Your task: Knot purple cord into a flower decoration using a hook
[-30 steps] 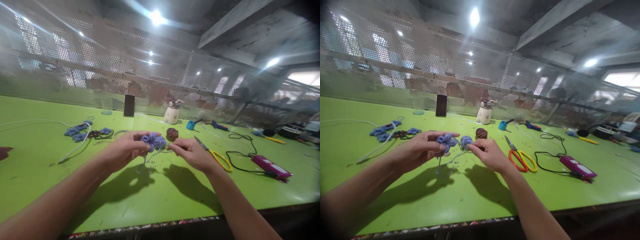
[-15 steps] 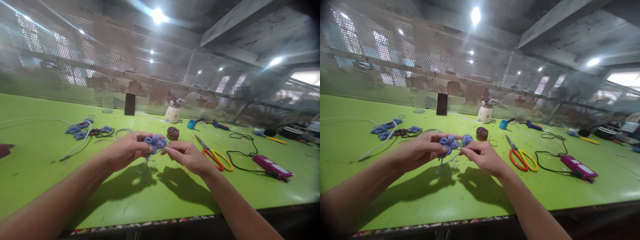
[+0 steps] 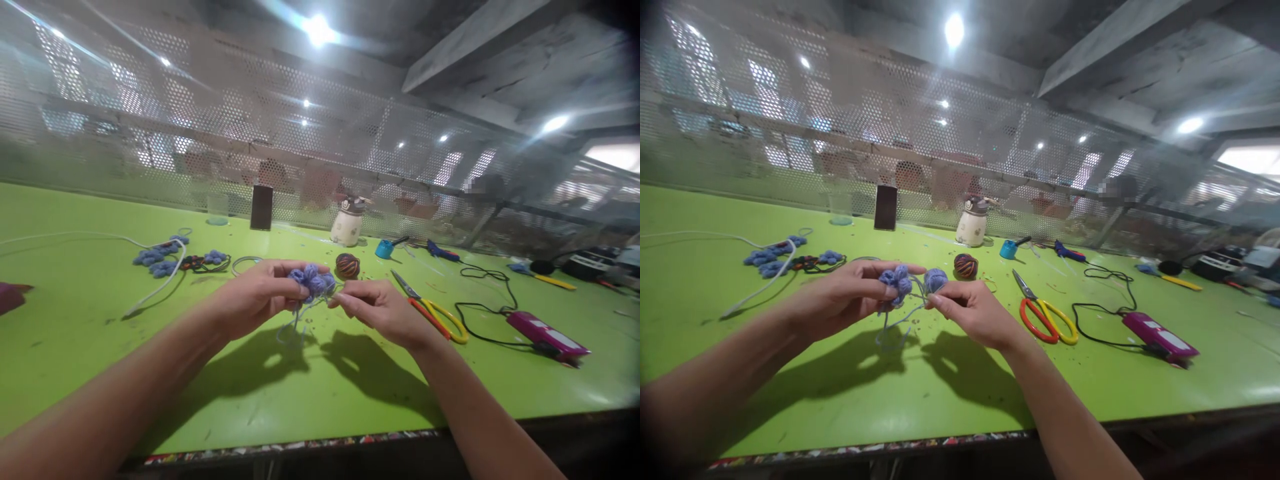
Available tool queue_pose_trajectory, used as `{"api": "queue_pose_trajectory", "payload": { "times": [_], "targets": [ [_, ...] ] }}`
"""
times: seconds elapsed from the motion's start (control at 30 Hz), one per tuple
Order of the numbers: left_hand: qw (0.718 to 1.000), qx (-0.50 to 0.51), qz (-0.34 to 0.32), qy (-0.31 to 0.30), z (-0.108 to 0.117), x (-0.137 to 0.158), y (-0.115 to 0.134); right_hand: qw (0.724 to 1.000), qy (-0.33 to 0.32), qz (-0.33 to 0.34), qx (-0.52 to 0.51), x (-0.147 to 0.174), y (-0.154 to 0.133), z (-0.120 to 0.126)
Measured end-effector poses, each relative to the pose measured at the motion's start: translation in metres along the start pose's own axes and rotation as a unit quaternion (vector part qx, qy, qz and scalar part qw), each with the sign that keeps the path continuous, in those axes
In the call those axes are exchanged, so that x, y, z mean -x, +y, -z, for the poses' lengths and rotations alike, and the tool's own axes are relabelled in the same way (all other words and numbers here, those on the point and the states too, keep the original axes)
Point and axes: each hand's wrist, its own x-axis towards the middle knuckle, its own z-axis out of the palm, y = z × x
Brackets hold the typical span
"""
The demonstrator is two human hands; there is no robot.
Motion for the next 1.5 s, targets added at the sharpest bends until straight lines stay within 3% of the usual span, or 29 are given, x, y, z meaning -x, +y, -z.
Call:
{"api": "queue_pose_trajectory", "payload": {
  "times": [0.27,0.33,0.47,0.6,0.7,0.83,0.93,1.17,1.5],
  "targets": [
    [1.000,-0.002,0.000,0.006,0.000,-0.001,-0.001,0.999,0.030,-0.002,0.040,-0.002,0.002,0.000],
    [1.000,-0.012,-0.001,0.016,0.000,-0.002,-0.001,0.996,0.073,-0.015,0.049,-0.002,0.001,0.000],
    [0.999,-0.047,0.007,0.025,-0.002,-0.004,-0.005,0.987,0.160,-0.005,-0.033,-0.001,-0.006,-0.014],
    [0.997,-0.076,0.010,-0.002,-0.006,-0.005,-0.010,0.986,0.160,0.020,-0.047,-0.003,-0.010,-0.036],
    [0.996,-0.090,0.016,-0.008,-0.006,-0.006,-0.013,0.981,0.144,-0.002,-0.128,-0.006,-0.005,-0.042],
    [0.994,-0.102,0.021,-0.019,-0.003,-0.006,-0.017,0.939,0.083,-0.084,-0.324,-0.008,0.001,-0.040],
    [0.994,-0.106,0.020,-0.019,-0.002,-0.006,-0.018,0.914,0.057,-0.116,-0.385,-0.010,0.000,-0.038],
    [0.997,-0.081,0.016,0.009,-0.007,-0.006,-0.017,0.908,0.055,-0.126,-0.397,-0.009,-0.002,-0.039],
    [0.999,0.024,0.034,-0.001,-0.006,-0.009,-0.021,0.919,0.083,-0.105,-0.371,-0.008,-0.002,-0.044]
  ]
}}
